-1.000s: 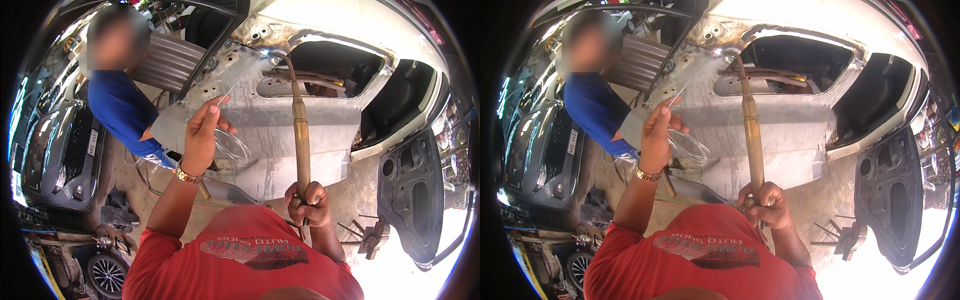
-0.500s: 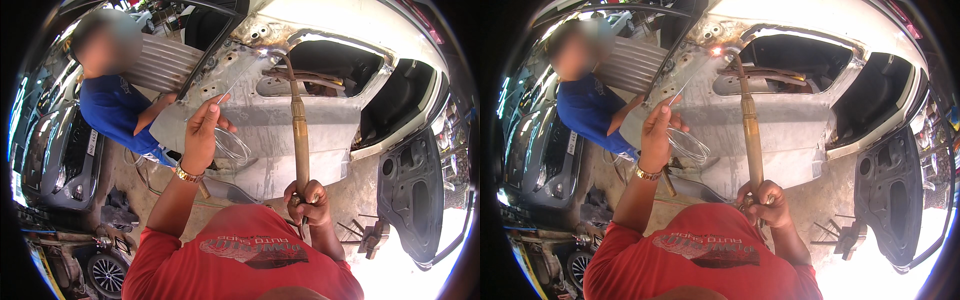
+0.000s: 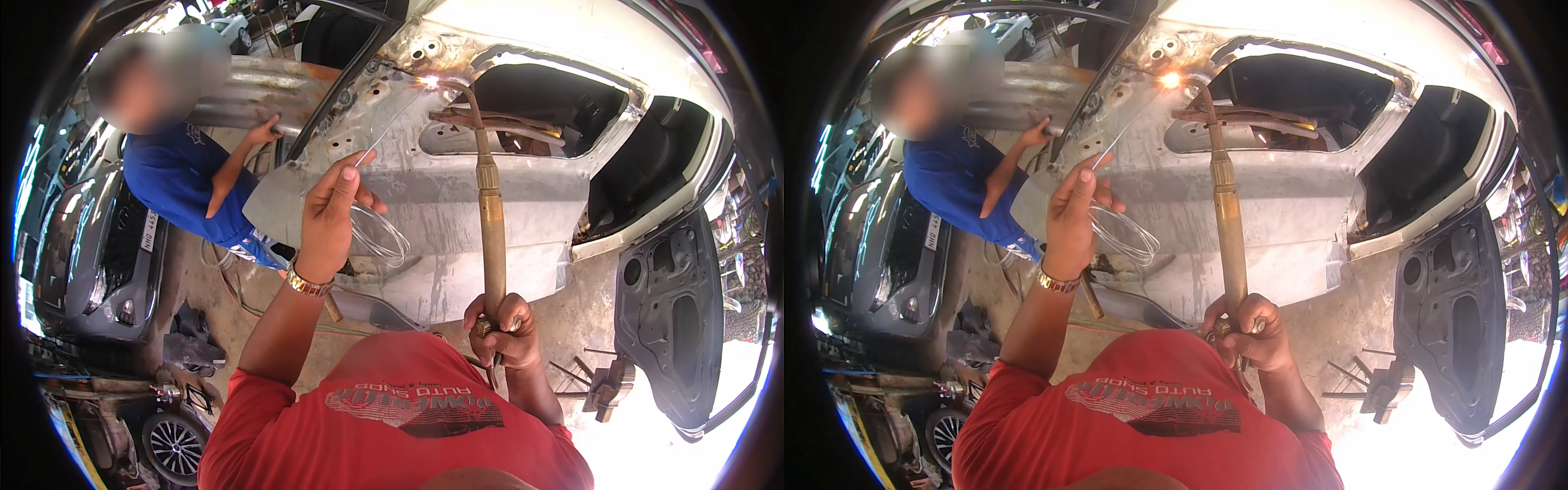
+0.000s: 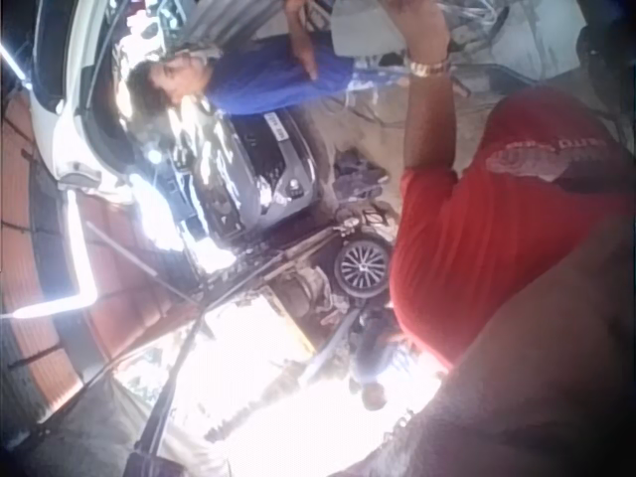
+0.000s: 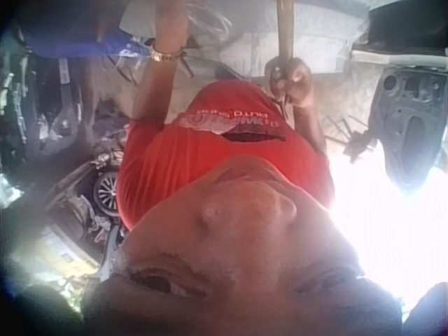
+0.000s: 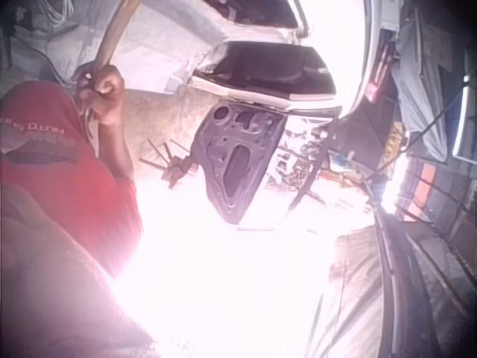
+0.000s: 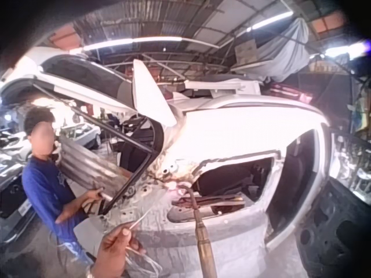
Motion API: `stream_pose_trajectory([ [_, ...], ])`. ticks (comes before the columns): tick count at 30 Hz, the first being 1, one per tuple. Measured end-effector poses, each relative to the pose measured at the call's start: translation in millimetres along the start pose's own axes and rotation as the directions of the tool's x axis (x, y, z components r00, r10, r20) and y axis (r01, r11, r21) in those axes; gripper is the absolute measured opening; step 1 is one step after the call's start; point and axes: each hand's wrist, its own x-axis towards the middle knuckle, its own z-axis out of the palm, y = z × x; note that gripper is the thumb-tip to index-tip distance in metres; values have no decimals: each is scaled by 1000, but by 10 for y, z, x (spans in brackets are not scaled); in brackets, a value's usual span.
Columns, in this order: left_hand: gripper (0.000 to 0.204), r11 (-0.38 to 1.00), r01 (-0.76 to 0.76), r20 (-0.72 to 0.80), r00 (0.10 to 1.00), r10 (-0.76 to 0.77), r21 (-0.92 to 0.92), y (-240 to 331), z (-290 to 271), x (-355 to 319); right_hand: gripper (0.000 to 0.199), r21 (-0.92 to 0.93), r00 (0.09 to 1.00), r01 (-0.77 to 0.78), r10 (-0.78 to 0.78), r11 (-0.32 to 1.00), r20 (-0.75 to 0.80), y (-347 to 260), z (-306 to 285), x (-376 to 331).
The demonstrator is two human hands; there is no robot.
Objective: The person welds a corrugated metal sheet to a car door frame using a welding torch and filler wire. A second person holds the sheet in place while the welder moves along the seam, creating sparks and molten metal. The welder pauses briefly to reposition the sheet and continues welding along the edge.
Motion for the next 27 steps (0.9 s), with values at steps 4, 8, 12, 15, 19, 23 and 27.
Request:
stream_pose_trajectory([
  [4,50,999,-22,3,1000,22,28,-10,-1,14,30,-4,1000,6,-6,1000,6,2,0,3],
  [8,50,999,-13,-4,1000,13,34,14,11,3,30,-24,1000,-1,1,1000,-4,-10,11,2],
  [12,50,999,5,-8,1000,-4,43,39,22,-7,29,-24,1000,10,-9,1000,6,-2,1,-5],
  [15,48,999,-19,0,1000,19,49,22,19,3,29,-19,1000,19,-19,1000,18,4,3,-2],
  [19,47,999,-14,-11,1000,14,40,12,19,11,30,-13,999,25,-25,1000,26,8,-4,3],
  [23,51,1000,9,2,1000,-10,25,37,16,18,29,-11,999,25,-25,1000,21,10,-3,5],
  [27,48,999,-30,9,1000,29,36,10,15,23,28,-20,1000,16,-16,1000,10,1,8,-3],
])
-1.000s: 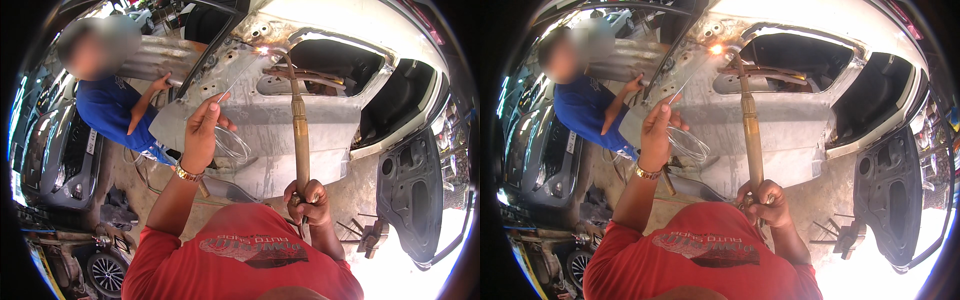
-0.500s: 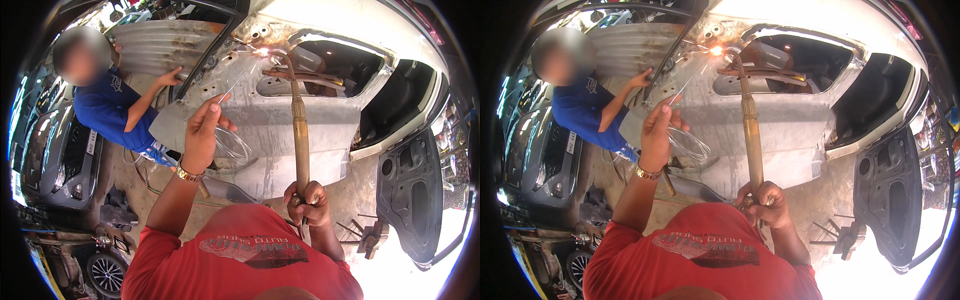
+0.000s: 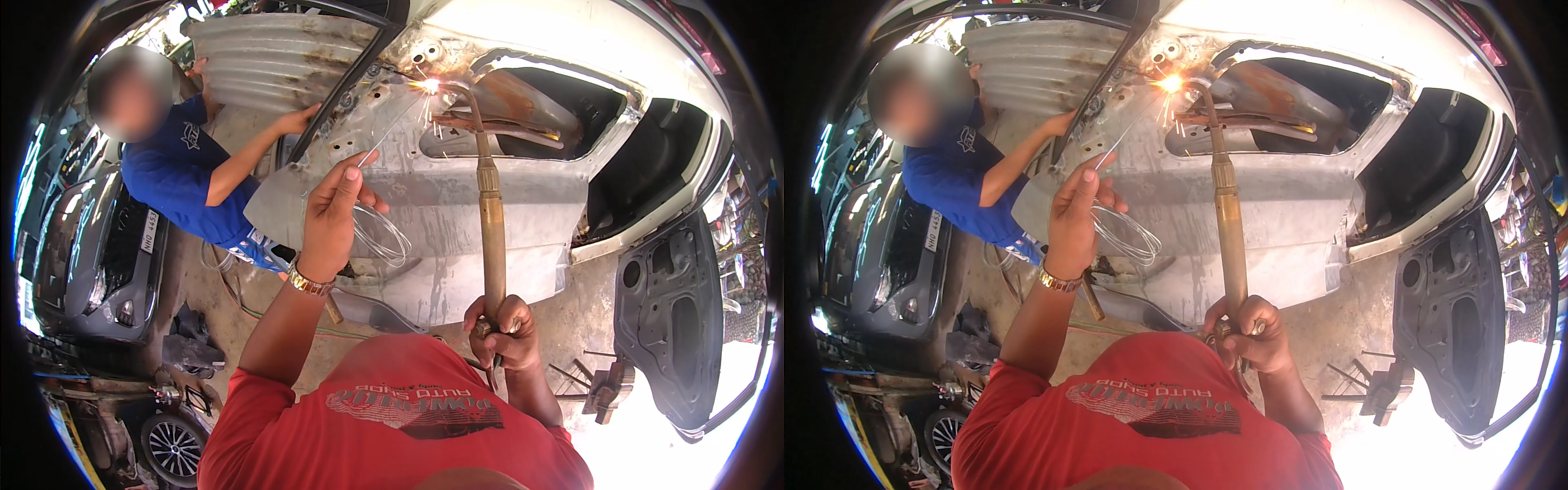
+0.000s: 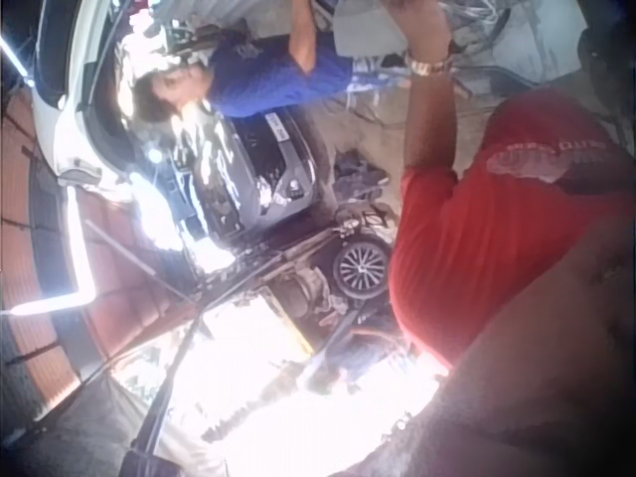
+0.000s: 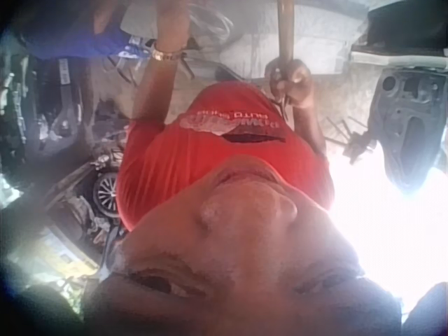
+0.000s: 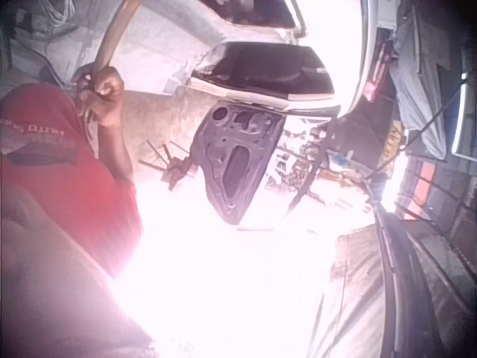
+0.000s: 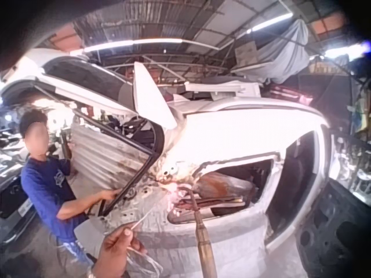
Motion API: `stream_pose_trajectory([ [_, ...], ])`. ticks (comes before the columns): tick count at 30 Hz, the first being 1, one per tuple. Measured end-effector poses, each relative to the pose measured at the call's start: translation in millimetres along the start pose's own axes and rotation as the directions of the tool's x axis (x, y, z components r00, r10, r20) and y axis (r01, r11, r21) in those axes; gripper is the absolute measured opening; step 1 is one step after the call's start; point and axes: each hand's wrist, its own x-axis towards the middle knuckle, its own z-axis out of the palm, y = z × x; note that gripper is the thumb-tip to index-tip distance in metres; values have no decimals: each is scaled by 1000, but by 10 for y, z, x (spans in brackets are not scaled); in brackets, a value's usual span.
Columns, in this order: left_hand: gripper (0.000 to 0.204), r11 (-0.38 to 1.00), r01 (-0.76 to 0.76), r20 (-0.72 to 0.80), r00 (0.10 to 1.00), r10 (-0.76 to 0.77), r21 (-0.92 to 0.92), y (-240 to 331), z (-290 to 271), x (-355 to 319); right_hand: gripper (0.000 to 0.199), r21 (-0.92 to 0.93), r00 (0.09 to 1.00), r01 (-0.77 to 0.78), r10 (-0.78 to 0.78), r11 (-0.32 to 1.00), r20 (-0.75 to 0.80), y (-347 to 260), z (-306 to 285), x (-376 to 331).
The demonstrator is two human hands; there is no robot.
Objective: The person welds a corrugated metal sheet to a car door frame using a welding torch and filler wire. A second person holds the sheet in place while the welder moves along the seam, creating sparks and molten metal. The welder pauses briefly to reposition the sheet and continues welding along the edge.
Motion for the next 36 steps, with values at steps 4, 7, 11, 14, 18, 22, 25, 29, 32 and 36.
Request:
stream_pose_trajectory([
  [4,46,1000,-9,-2,1000,9,3,-8,5,-2,28,5,1000,-5,5,1000,-5,-14,17,-1],
  [7,51,999,39,-2,999,-39,-30,17,9,-5,28,-11,1000,-5,5,1000,-10,-17,5,-14],
  [11,52,998,37,-2,999,-37,-41,5,11,-14,28,-4,1000,-3,3,1000,-12,-10,1,-21],
  [14,52,999,35,2,999,-35,-36,-1,11,-11,28,-5,1000,-6,6,1000,-19,-9,-4,-30],
  [18,51,999,30,4,1000,-30,-20,7,18,-1,29,-20,1000,-9,9,1000,-21,-15,2,-19],
  [22,51,999,31,-1,1000,-31,-37,-10,19,-2,29,-31,999,-15,14,999,-31,-10,5,-15],
  [25,51,999,24,6,1000,-23,-32,-26,14,-7,28,-84,1000,5,-2,996,29,11,-59,-23],
  [29,51,999,45,-4,999,-45,-10,5,5,-11,28,-87,1000,-2,4,996,22,15,-52,-24],
  [32,51,999,42,2,999,-42,-20,16,17,-5,28,-88,1000,-2,3,996,19,13,-39,-21],
  [36,47,999,27,-3,1000,-27,-25,25,39,-1,28,-76,1000,1,0,997,11,21,-34,-24],
])
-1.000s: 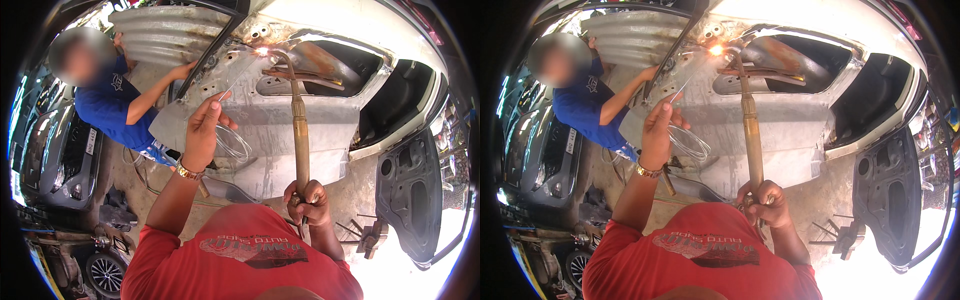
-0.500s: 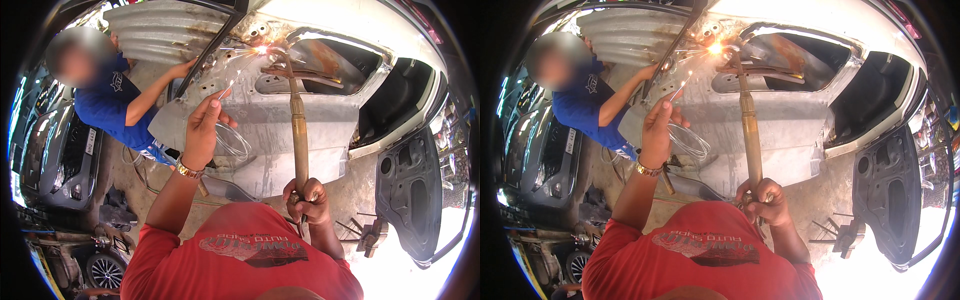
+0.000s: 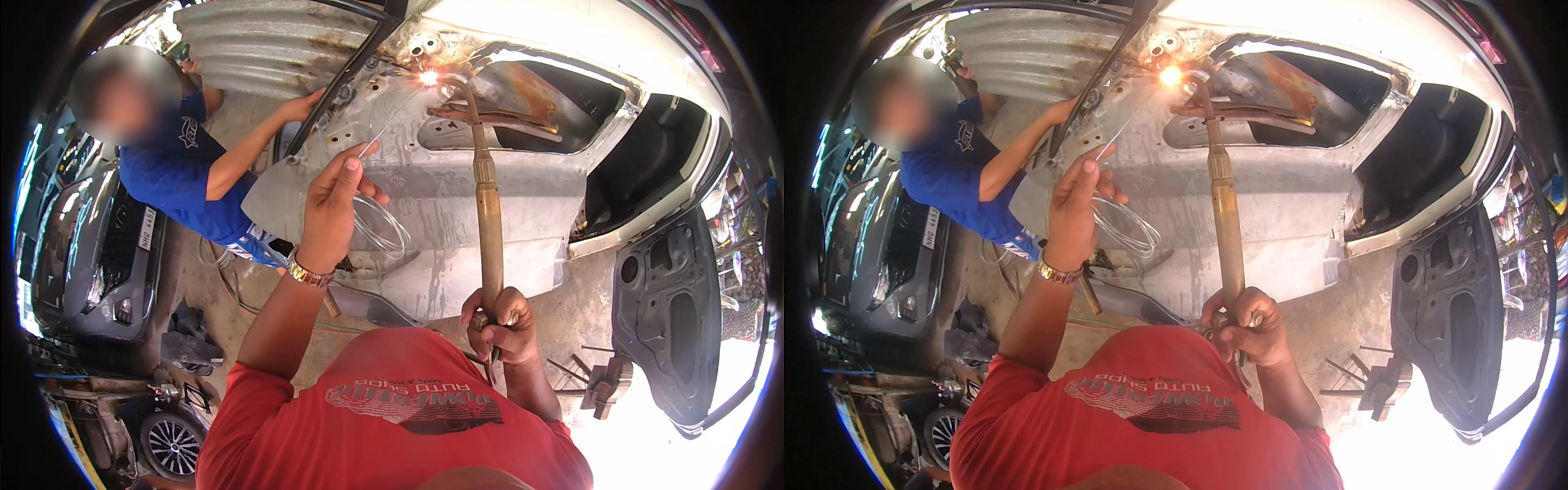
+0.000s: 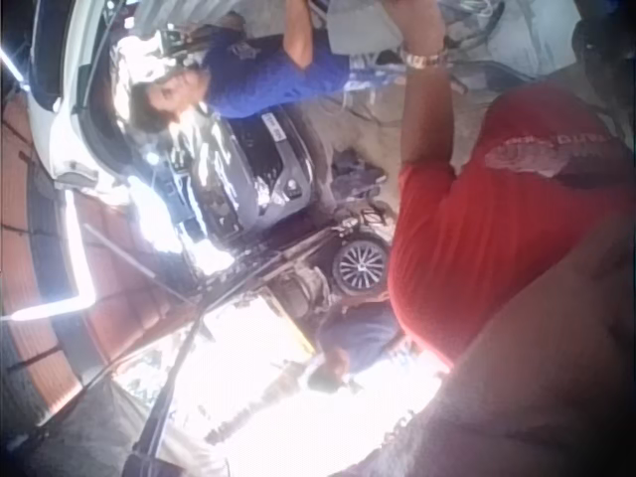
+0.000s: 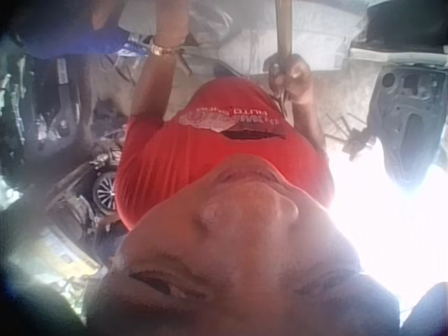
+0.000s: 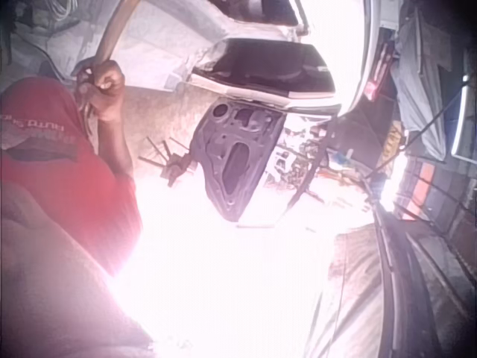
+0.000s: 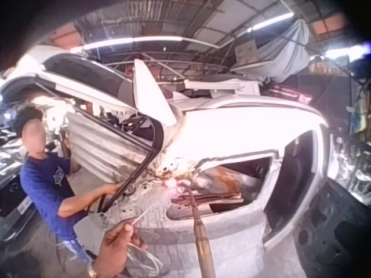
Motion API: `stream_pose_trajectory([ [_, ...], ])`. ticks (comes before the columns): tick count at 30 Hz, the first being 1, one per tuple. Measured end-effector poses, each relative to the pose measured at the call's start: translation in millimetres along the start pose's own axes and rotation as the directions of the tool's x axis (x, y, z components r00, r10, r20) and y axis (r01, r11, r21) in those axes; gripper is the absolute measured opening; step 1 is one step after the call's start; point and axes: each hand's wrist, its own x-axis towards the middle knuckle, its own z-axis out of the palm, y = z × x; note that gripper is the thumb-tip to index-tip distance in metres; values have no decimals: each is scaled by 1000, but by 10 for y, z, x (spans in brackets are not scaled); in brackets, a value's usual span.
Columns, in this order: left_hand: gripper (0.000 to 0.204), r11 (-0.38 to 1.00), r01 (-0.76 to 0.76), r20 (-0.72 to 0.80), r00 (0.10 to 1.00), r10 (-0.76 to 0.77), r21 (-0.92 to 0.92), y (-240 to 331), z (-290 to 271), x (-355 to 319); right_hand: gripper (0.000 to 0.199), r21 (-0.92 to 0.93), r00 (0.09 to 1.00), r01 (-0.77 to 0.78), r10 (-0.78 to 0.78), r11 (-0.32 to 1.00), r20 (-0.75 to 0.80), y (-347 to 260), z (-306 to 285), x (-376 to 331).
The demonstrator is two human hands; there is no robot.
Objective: The person welds a corrugated metal sheet to a car door frame using a welding torch and filler wire. A second person holds the sheet in place while the welder moves along the seam, creating sparks and molten metal. The welder pauses briefly to reposition the sheet and continues welding along the edge.
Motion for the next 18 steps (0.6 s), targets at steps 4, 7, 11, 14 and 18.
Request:
stream_pose_trajectory([
  [4,51,1000,15,5,1000,-15,-8,-17,-18,15,28,32,1000,1,0,999,-29,-22,44,9],
  [7,51,1000,-1,15,1000,1,-30,-40,-18,26,28,44,1000,4,-3,999,-22,-27,53,15],
  [11,45,1000,-2,-7,1000,2,-28,-40,-1,25,28,44,1000,-3,4,999,-30,-27,56,11],
  [14,45,1000,7,-6,1000,-7,-25,-26,2,22,28,35,999,0,1,999,-36,-25,52,4],
  [18,45,999,-8,2,1000,8,-37,-48,-10,41,28,32,999,-2,4,999,-48,-34,64,-3],
])
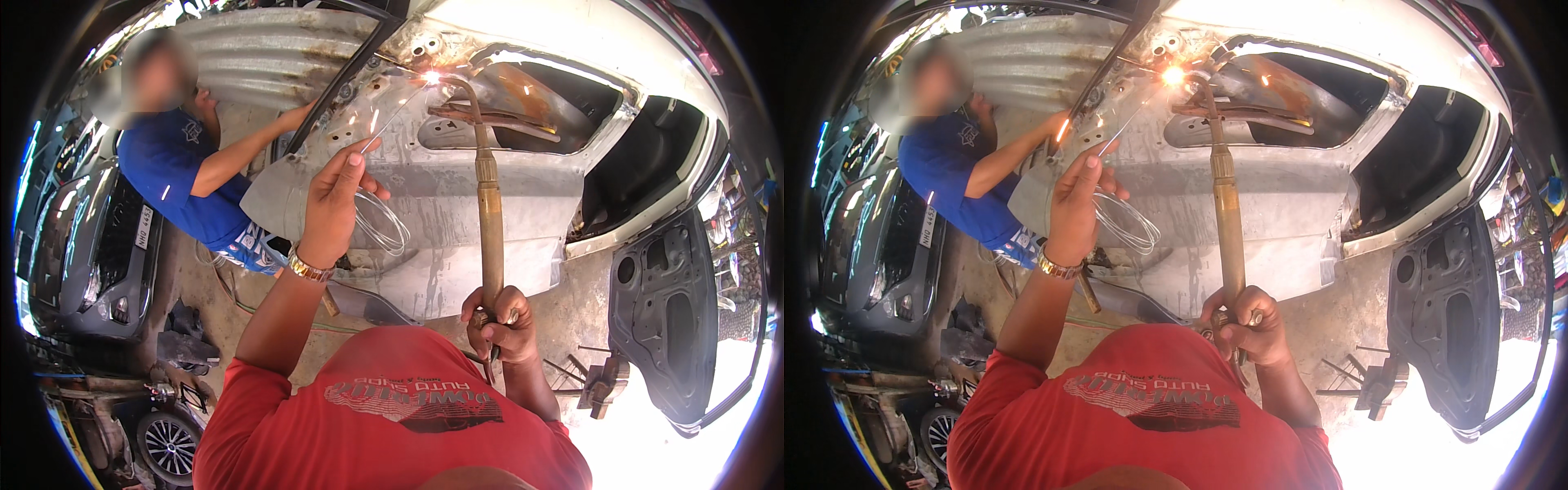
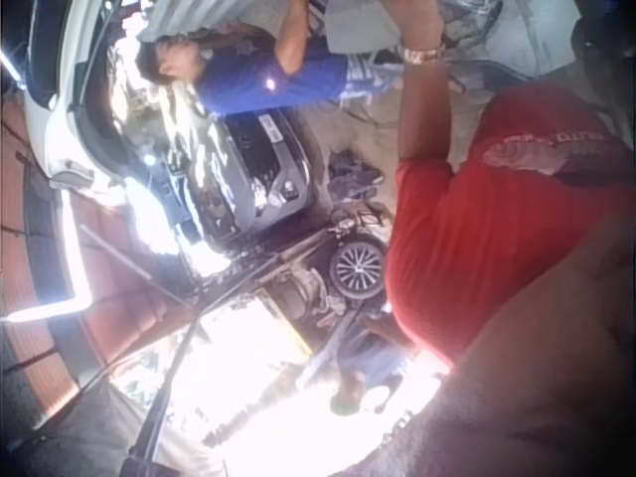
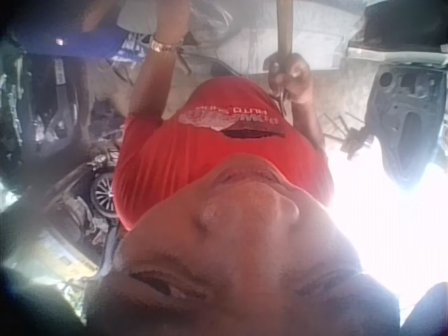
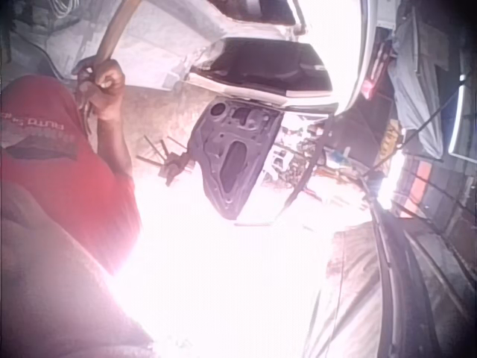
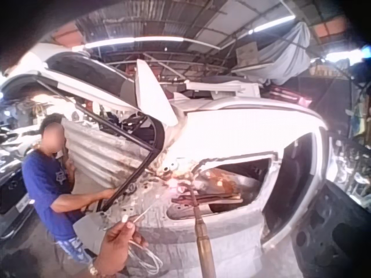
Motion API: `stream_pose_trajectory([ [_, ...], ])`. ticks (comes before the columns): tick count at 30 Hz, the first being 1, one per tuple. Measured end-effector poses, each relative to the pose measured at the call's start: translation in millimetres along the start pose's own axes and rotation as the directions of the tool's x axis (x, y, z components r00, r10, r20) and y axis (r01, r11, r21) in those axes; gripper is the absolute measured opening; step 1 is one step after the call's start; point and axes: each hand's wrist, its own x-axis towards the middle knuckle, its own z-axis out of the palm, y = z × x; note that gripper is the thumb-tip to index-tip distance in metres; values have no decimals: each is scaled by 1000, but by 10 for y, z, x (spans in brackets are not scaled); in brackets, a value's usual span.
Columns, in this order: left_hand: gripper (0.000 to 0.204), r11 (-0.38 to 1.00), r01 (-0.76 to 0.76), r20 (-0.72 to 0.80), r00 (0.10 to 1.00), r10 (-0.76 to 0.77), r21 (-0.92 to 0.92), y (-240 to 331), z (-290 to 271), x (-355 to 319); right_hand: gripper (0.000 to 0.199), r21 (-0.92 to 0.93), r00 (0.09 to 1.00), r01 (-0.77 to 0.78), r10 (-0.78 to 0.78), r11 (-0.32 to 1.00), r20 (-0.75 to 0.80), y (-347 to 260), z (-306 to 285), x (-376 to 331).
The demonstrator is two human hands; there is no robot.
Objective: The person welds a corrugated metal sheet to a car door frame using a welding torch and filler wire. A second person holds the sheet in place while the welder moves along the seam, creating sparks and molten metal. The welder pauses briefly to reposition the sheet and continues welding along the edge.
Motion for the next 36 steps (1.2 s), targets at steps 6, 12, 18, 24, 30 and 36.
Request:
stream_pose_trajectory([
  [6,45,1000,-5,2,1000,5,-5,-1,7,-1,28,-4,1000,-3,3,1000,0,-3,18,9],
  [12,45,1000,4,-3,1000,-4,10,23,8,-1,27,-25,1000,-13,13,1000,-9,3,21,2],
  [18,44,1000,10,-2,1000,-10,-7,11,5,1,28,-39,1000,-9,9,999,-3,4,15,3],
  [24,45,1000,12,-4,1000,-12,4,30,16,-3,28,-41,1000,-4,4,999,5,8,18,5],
  [30,46,1000,13,1,1000,-13,7,39,15,1,28,-44,1000,-4,5,999,12,10,10,6],
  [36,46,1000,20,-2,1000,-20,-6,50,19,4,27,-92,999,12,-9,996,32,31,-18,6],
])
